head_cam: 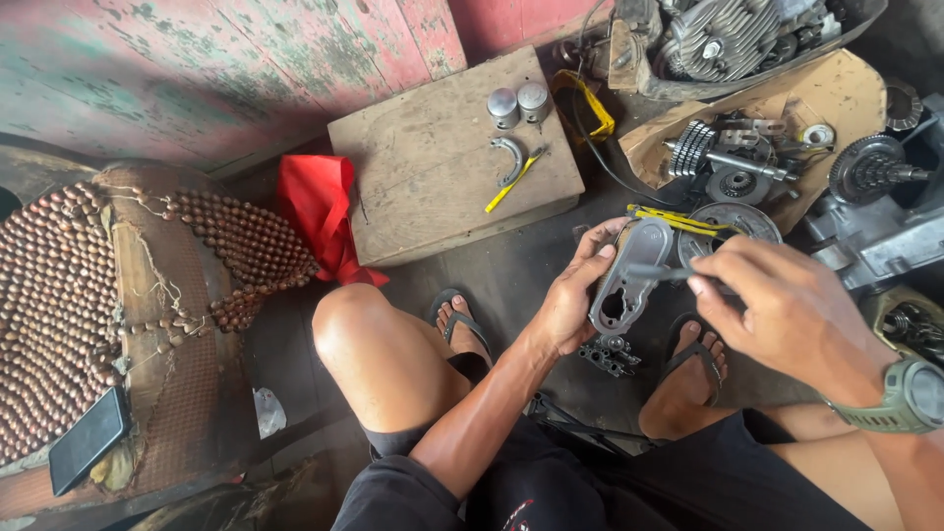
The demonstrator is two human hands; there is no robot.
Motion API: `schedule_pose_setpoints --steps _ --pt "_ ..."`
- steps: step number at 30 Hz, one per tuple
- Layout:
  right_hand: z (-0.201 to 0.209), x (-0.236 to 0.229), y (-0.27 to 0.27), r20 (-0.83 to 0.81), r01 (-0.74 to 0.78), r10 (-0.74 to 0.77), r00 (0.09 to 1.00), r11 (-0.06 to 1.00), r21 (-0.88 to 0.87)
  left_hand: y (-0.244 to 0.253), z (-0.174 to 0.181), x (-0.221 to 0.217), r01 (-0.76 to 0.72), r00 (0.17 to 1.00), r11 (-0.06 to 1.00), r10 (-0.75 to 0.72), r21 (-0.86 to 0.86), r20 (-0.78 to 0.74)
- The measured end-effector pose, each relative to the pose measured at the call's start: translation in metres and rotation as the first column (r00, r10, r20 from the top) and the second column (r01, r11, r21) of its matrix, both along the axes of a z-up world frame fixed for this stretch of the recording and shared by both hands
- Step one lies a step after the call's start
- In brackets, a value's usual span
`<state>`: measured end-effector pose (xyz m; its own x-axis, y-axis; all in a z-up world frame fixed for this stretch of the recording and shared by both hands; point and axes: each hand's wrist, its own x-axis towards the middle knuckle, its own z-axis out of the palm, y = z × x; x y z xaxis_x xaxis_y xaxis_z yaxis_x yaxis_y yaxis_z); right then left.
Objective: The person cleans a metal brake shoe with a yellow brush, then handles a gear assembly and a clutch plate. Finally, they use a metal file to scrape and clean the surface of a metal casing.
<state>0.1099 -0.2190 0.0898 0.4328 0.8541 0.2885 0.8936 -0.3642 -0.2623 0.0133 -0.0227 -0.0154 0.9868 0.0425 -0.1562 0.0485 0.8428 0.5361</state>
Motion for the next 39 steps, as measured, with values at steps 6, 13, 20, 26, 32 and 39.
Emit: schedule_pose_setpoints --steps 6,13,20,26,32,39 --pt "0.003 0.003 -0.006 0.016 0.052 -0.052 0.999 0.999 0.011 0.003 0.015 0.000 0.048 0.999 0.997 -0.050 0.067 0.017" --pt "0.003 0.005 -0.010 0.028 0.039 -0.040 0.999 0.999 0.009 0.002 0.019 0.001 0.119 0.986 0.992 -0.111 -0.052 0.124" --pt "-0.005 0.002 -0.009 0.074 0.040 -0.035 0.997 0.997 -0.064 0.004 0.014 0.000 0.125 0.984 0.988 -0.112 -0.086 0.141" --pt "-0.005 -0.003 -0.001 0.116 -0.044 0.047 0.992 0.999 -0.032 0.007 0.016 0.000 0.114 0.988 0.991 -0.107 -0.065 0.108" --pt "-0.001 -0.004 0.000 0.141 0.006 -0.012 0.990 0.999 0.038 0.006 0.008 0.000 0.119 0.986 0.986 -0.103 -0.119 0.131" --pt "0.000 -0.001 -0.008 0.157 0.008 -0.008 0.988 1.000 -0.002 0.000 -0.007 0.002 0.103 0.983 0.983 -0.077 -0.154 0.166"
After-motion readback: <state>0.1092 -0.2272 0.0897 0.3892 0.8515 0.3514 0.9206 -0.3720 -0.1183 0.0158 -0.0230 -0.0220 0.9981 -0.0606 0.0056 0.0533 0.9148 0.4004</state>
